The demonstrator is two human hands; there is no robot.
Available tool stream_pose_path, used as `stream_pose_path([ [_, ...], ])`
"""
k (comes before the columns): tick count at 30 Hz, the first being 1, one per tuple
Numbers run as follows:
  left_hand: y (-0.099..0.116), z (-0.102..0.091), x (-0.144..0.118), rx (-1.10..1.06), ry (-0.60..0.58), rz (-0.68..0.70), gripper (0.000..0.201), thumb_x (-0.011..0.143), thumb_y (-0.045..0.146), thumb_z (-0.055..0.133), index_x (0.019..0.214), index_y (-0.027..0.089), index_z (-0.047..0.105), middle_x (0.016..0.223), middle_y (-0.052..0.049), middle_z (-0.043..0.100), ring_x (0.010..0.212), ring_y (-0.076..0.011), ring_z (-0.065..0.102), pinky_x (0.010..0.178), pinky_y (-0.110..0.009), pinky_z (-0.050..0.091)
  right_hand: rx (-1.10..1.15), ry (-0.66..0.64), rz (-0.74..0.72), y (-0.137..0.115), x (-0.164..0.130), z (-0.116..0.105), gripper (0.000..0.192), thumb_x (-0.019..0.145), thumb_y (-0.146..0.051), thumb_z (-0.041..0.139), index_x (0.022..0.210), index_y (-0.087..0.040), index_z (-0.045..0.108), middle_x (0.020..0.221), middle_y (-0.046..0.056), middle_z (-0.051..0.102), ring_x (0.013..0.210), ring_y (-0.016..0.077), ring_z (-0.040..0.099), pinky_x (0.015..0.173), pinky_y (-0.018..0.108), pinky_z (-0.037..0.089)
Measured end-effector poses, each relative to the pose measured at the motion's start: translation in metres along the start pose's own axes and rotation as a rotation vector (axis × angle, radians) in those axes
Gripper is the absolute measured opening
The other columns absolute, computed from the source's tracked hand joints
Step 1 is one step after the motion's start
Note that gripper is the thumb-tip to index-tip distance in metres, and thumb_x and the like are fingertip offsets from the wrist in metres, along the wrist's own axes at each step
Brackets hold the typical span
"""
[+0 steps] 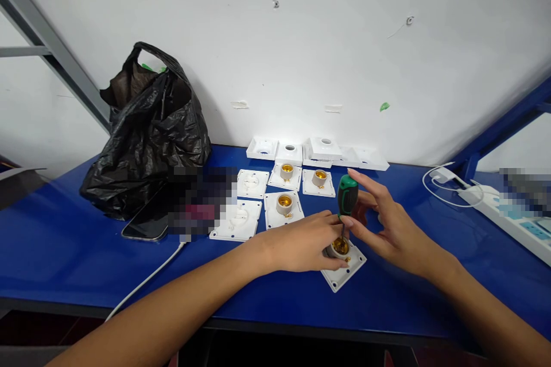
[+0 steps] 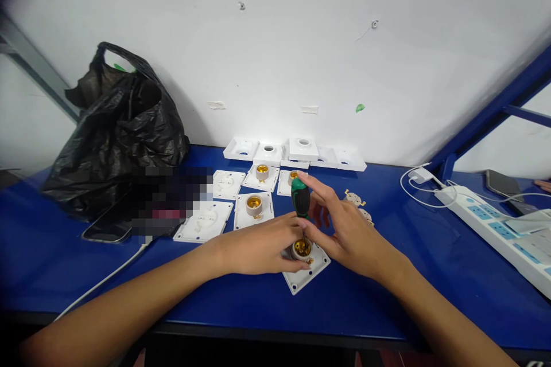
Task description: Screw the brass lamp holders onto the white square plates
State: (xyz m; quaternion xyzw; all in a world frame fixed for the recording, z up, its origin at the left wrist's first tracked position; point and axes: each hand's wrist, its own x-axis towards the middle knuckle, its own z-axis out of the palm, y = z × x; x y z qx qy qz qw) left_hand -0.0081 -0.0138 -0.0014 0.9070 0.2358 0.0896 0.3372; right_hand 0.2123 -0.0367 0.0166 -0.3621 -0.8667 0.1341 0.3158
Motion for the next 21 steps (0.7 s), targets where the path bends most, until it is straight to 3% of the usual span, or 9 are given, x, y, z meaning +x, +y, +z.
stream_pose_path([
  [21, 0.0016, 0.0007, 0.0003, 0.041, 0.004, 0.008, 0.024, 0.101, 0.039, 0.07, 0.108, 0.017, 0.063, 0.119, -0.009, 0.068, 0.118, -0.0287, 0.06, 0.096, -0.038, 0.047, -0.025, 0.002, -0.011, -0.0025, 0.0005, -0.001, 0.076, 0.106, -0.028, 0.057, 0.169, -0.034, 0.015, 0.082, -0.003, 0.064, 0.065, 0.0171, 0.062, 0.055, 0.032, 0.054],
])
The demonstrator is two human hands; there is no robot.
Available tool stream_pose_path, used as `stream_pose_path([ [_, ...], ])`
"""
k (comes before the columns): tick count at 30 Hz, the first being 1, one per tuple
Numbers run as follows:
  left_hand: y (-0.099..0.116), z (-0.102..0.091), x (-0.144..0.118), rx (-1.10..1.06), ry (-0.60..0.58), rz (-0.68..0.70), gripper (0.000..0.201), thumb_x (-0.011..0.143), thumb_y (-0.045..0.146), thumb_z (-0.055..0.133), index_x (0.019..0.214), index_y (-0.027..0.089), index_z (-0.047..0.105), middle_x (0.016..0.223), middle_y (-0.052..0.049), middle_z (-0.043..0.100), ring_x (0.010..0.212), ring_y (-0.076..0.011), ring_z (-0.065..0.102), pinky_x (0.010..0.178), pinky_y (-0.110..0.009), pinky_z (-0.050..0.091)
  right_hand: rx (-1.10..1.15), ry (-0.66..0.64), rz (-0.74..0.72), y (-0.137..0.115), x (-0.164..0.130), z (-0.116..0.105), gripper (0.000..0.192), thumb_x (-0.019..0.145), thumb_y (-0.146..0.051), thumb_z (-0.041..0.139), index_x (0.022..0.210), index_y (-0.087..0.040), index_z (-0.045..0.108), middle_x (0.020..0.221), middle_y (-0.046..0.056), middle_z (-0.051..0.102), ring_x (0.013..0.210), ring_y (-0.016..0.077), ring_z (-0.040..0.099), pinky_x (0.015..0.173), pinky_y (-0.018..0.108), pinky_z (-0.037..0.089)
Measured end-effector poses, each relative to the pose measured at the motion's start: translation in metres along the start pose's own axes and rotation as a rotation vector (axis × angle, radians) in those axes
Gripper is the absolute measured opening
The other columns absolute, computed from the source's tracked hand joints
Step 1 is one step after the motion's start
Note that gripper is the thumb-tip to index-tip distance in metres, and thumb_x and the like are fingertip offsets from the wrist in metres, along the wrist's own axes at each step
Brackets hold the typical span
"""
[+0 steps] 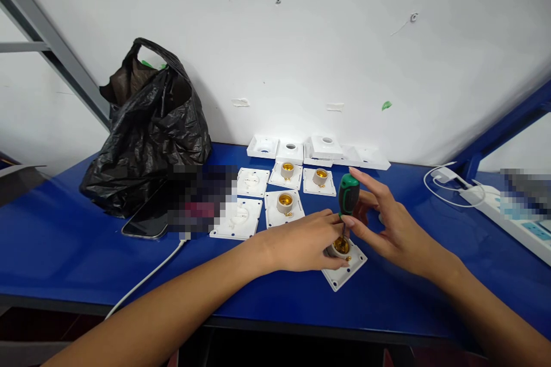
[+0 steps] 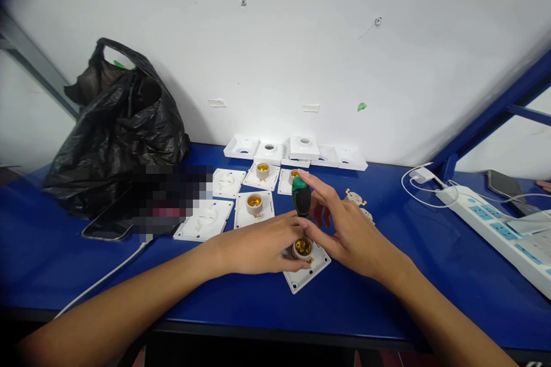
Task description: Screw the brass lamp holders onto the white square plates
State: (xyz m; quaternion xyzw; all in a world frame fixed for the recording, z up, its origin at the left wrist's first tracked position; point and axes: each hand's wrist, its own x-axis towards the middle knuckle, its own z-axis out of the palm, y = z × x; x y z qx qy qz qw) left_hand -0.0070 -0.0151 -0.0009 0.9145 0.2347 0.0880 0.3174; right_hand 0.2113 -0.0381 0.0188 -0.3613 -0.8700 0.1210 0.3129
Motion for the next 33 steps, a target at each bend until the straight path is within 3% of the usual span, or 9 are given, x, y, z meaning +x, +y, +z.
stream_pose_path([
  [19, 0.004, -0.0018, -0.0001, 0.085, 0.01, 0.015, 0.024, 0.101, 0.036, 0.072, 0.11, 0.016, 0.063, 0.122, -0.009, 0.069, 0.117, -0.0278, 0.062, 0.095, -0.035, 0.048, 0.007, -0.016, 0.034, 0.0, -0.0013, 0.0, 0.076, 0.107, -0.03, 0.057, 0.169, -0.037, 0.013, 0.084, -0.003, 0.061, 0.068, 0.0163, 0.062, 0.057, 0.03, 0.054],
  [33, 0.0007, -0.0006, 0.0001, 0.051, 0.003, -0.006, 0.027, 0.101, 0.041, 0.071, 0.107, 0.016, 0.062, 0.108, -0.008, 0.066, 0.107, -0.0257, 0.062, 0.087, -0.035, 0.047, -0.003, -0.007, 0.018, -0.0009, -0.0016, -0.0002, 0.076, 0.106, -0.029, 0.057, 0.169, -0.037, 0.014, 0.085, -0.003, 0.065, 0.068, 0.017, 0.064, 0.059, 0.032, 0.056],
])
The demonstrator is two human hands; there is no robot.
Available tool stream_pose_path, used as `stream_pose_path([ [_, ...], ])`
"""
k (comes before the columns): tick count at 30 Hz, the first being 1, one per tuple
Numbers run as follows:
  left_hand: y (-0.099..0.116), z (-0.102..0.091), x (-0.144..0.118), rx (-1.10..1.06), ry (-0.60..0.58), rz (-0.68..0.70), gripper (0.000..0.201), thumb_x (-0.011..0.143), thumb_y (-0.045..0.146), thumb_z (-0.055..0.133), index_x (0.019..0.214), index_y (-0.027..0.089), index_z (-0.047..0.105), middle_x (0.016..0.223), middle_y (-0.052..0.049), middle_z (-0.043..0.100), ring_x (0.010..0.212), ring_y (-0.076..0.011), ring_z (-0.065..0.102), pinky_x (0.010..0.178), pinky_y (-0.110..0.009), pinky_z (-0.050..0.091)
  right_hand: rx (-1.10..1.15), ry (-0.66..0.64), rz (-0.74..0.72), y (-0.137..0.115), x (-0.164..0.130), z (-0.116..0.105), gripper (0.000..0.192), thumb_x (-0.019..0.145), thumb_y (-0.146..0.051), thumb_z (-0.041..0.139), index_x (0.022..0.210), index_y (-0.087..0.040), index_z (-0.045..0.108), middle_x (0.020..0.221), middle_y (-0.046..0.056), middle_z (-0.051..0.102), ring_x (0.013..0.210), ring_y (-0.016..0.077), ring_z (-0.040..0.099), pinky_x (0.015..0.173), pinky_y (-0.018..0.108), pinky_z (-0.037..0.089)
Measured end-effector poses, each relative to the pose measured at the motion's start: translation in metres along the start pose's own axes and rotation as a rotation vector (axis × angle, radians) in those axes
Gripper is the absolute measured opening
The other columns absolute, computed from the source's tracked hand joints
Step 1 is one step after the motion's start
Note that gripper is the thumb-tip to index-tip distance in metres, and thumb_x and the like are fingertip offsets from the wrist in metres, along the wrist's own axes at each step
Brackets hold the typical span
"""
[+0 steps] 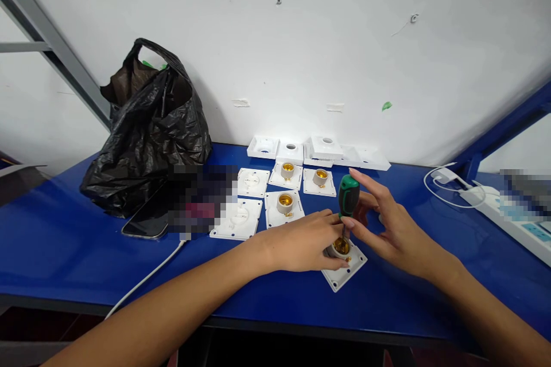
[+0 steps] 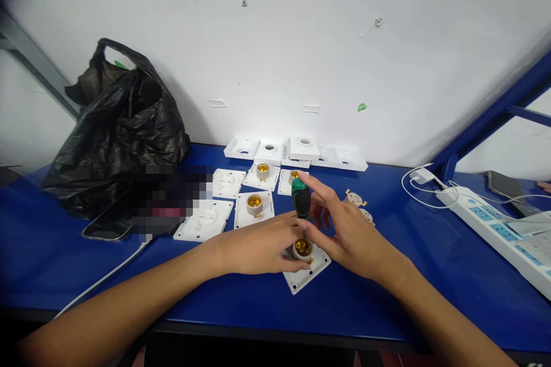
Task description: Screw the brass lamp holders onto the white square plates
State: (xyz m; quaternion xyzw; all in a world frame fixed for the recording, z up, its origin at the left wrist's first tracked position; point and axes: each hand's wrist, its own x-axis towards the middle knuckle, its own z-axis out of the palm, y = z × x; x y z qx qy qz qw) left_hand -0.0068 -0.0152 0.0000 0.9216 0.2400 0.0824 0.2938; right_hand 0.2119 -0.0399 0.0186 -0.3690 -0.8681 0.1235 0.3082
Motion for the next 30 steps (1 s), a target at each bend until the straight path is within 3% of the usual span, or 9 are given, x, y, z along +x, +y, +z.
stream_pose_path([
  [30, 0.001, -0.001, -0.0009, 0.01, -0.006, -0.006, 0.027, 0.102, 0.043, 0.07, 0.104, 0.017, 0.062, 0.104, -0.006, 0.065, 0.104, -0.0251, 0.061, 0.084, -0.035, 0.047, 0.017, -0.005, -0.006, -0.0006, 0.0007, 0.0003, 0.076, 0.106, -0.028, 0.057, 0.169, -0.036, 0.014, 0.085, -0.003, 0.064, 0.068, 0.0171, 0.064, 0.06, 0.033, 0.056],
])
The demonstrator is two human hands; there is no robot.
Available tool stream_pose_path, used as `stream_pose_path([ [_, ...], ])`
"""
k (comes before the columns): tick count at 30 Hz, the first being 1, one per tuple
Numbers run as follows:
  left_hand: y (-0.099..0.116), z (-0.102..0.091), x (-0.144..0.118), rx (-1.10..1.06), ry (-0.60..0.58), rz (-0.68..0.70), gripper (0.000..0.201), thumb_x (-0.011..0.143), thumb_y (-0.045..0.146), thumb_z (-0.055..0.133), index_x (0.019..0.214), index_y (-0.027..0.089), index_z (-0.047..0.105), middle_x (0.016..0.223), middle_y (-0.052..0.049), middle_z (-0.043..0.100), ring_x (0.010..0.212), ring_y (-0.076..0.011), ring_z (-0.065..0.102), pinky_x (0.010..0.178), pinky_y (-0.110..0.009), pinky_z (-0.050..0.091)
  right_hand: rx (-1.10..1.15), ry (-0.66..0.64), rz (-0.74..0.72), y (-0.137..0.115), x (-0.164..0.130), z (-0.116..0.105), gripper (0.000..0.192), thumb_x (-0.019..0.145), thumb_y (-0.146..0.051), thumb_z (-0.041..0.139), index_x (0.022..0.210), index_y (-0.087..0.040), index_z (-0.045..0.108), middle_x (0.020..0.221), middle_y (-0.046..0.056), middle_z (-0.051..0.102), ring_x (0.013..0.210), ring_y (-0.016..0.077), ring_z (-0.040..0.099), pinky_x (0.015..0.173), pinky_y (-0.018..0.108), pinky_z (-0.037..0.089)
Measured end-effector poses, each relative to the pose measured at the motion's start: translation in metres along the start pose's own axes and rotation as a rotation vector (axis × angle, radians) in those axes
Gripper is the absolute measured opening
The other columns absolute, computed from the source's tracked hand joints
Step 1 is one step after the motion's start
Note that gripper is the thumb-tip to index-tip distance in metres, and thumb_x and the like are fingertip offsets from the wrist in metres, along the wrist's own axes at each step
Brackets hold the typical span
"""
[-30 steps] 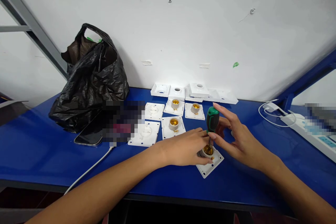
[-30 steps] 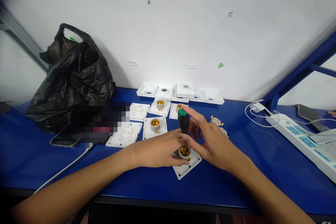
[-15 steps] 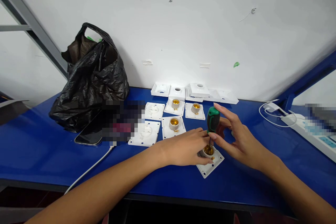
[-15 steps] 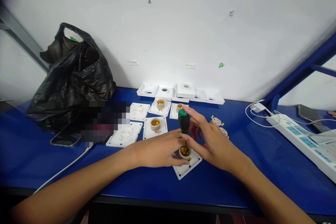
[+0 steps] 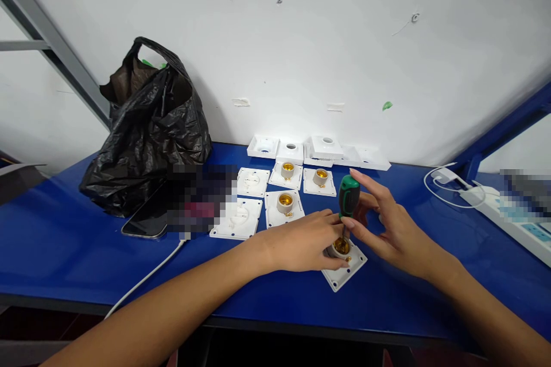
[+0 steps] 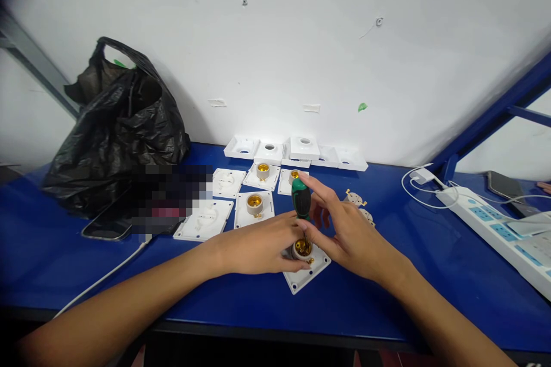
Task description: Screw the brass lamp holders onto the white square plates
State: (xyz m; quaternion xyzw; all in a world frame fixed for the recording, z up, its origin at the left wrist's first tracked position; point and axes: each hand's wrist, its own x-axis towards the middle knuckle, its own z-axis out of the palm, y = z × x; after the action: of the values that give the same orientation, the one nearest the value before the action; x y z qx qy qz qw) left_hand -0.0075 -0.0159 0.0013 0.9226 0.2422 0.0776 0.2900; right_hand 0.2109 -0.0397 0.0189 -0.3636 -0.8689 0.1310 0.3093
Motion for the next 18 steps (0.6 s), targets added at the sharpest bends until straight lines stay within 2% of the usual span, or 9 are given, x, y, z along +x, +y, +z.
stream_pose_path([
  [14, 0.0015, -0.0001, 0.0008, 0.03, 0.001, 0.008, 0.026, 0.101, 0.041, 0.07, 0.101, 0.018, 0.06, 0.102, -0.007, 0.067, 0.105, -0.0262, 0.062, 0.087, -0.036, 0.047, -0.01, -0.004, -0.001, -0.0004, 0.0, 0.0001, 0.076, 0.106, -0.028, 0.057, 0.169, -0.036, 0.014, 0.085, -0.003, 0.064, 0.068, 0.0168, 0.063, 0.061, 0.032, 0.057],
  [18, 0.0006, 0.001, 0.0012, 0.043, 0.011, 0.034, 0.025, 0.101, 0.04, 0.071, 0.097, 0.018, 0.059, 0.101, -0.006, 0.068, 0.108, -0.0265, 0.062, 0.095, -0.037, 0.047, -0.031, 0.006, -0.001, -0.0028, 0.0, -0.0008, 0.075, 0.106, -0.03, 0.056, 0.168, -0.035, 0.015, 0.085, -0.002, 0.065, 0.066, 0.0172, 0.062, 0.059, 0.033, 0.058],
])
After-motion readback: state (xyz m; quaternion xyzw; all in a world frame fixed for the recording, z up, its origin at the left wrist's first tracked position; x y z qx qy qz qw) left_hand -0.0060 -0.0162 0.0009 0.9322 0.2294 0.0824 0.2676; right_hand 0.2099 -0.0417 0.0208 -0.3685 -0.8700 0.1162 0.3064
